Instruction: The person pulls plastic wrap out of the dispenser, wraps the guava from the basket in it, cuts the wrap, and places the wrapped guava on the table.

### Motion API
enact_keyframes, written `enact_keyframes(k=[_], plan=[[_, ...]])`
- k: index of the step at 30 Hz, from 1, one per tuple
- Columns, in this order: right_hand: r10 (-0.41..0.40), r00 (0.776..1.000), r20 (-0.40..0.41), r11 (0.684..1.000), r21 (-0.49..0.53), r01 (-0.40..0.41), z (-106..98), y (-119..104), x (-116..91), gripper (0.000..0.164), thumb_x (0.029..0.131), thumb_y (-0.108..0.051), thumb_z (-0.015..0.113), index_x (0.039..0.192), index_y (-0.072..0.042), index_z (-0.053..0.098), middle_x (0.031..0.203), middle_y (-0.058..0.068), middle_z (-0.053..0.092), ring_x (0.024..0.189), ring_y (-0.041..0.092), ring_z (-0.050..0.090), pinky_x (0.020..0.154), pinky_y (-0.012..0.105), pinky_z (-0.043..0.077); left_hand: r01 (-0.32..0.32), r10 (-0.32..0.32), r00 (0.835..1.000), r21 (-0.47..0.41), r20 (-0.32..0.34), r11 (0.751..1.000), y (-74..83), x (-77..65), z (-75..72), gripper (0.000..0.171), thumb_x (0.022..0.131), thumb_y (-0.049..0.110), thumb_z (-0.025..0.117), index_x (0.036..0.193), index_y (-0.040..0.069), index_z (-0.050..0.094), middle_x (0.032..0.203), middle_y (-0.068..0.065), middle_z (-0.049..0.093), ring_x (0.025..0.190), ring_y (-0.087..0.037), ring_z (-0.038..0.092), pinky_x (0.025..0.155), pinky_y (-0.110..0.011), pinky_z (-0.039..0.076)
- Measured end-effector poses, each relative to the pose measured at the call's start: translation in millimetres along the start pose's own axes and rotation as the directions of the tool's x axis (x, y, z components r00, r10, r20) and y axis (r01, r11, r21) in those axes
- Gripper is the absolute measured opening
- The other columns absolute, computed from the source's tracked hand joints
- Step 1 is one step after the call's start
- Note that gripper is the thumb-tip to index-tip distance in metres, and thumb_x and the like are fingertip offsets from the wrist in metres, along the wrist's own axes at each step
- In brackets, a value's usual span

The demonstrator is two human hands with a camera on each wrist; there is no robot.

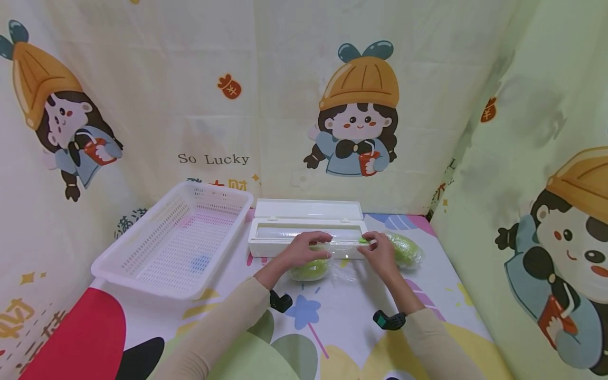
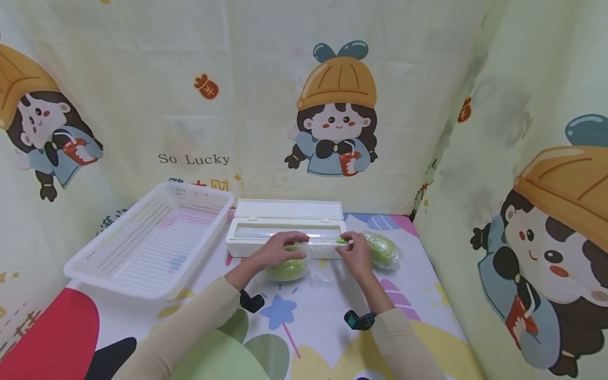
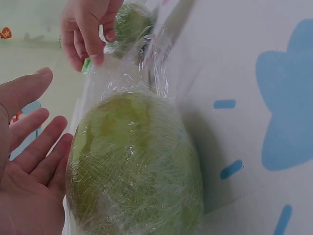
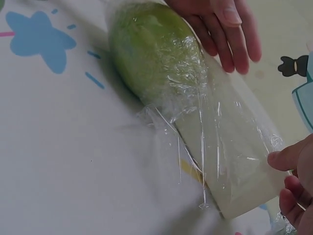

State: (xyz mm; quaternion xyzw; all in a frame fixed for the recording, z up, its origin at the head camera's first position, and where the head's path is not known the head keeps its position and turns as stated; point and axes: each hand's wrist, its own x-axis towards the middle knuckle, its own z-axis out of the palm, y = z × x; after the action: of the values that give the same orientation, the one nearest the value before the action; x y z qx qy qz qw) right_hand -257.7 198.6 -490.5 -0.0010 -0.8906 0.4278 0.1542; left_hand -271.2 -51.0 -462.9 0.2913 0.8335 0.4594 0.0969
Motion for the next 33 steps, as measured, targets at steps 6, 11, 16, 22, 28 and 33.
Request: enact_keyframes(k=[6, 11, 16, 22, 28, 33], plan=[[-0.033, 0.999, -0.021, 0.999, 0.024, 0.033, 0.9, 2.8, 0.0, 0.031, 0.075, 0.001, 0.077, 0.104, -0.002, 0.067, 0.102, 0.017, 0.064, 0.073, 0.014, 0.057, 0.056, 0.015, 0.044, 0.000, 0.000, 1.000, -0.001, 0.002, 1.000, -3.7, 0.4, 1.0, 0.050, 0.086, 0.028, 0.073, 0.131, 0.011, 0.058, 0.133, -0.006, 0.062, 0.126, -0.023, 0.056, 0.108, -0.038, 0.044], [-0.057, 0.998, -0.036, 0.998, 0.021, 0.058, 1.7, 5.2, 0.4, 0.031, 0.075, 0.001, 0.076, 0.104, -0.002, 0.067, 0.100, 0.016, 0.064, 0.070, 0.010, 0.053, 0.055, 0.016, 0.044, 0.013, -0.013, 1.000, 0.003, -0.003, 1.000, -3.6, 0.5, 0.8, 0.050, 0.086, 0.029, 0.073, 0.131, 0.012, 0.059, 0.132, -0.004, 0.062, 0.126, -0.022, 0.056, 0.108, -0.038, 0.044], [-0.079, 0.995, -0.062, 0.997, -0.004, 0.079, 3.5, 7.8, 0.2, 0.030, 0.075, 0.000, 0.077, 0.104, -0.003, 0.069, 0.096, 0.014, 0.064, 0.068, 0.007, 0.050, 0.057, 0.016, 0.042, 0.026, -0.026, 1.000, 0.018, -0.002, 1.000, -4.3, 0.7, 0.5, 0.049, 0.086, 0.030, 0.073, 0.131, 0.014, 0.059, 0.132, -0.001, 0.062, 0.126, -0.021, 0.056, 0.107, -0.037, 0.044], [-0.107, 0.990, -0.097, 0.994, 0.000, 0.108, 5.2, 7.6, -2.2, 0.031, 0.074, 0.001, 0.077, 0.104, -0.004, 0.071, 0.087, 0.013, 0.065, 0.064, 0.006, 0.047, 0.054, 0.017, 0.040, 0.033, -0.033, 0.999, 0.035, -0.010, 0.999, -5.0, 1.1, 0.0, 0.048, 0.086, 0.029, 0.072, 0.130, 0.013, 0.060, 0.131, -0.002, 0.062, 0.125, -0.022, 0.056, 0.107, -0.037, 0.044], [-0.117, 0.989, -0.092, 0.993, 0.010, 0.119, 4.4, 6.1, -2.0, 0.028, 0.075, 0.003, 0.076, 0.101, -0.006, 0.072, 0.079, 0.011, 0.066, 0.063, 0.009, 0.047, 0.053, 0.016, 0.038, 0.030, -0.030, 1.000, 0.029, -0.009, 0.999, -5.7, 2.3, -0.1, 0.048, 0.087, 0.029, 0.071, 0.129, 0.011, 0.059, 0.130, -0.003, 0.063, 0.125, -0.023, 0.056, 0.108, -0.036, 0.044], [-0.128, 0.988, -0.087, 0.991, 0.029, 0.131, 6.7, 8.1, -3.0, 0.025, 0.076, 0.008, 0.072, 0.097, -0.006, 0.074, 0.084, 0.013, 0.071, 0.064, 0.008, 0.048, 0.055, 0.016, 0.040, 0.037, -0.037, 0.999, 0.022, -0.001, 0.999, -7.1, 4.5, 0.3, 0.048, 0.087, 0.029, 0.071, 0.129, 0.010, 0.060, 0.130, -0.002, 0.063, 0.126, -0.024, 0.056, 0.108, -0.037, 0.043]])
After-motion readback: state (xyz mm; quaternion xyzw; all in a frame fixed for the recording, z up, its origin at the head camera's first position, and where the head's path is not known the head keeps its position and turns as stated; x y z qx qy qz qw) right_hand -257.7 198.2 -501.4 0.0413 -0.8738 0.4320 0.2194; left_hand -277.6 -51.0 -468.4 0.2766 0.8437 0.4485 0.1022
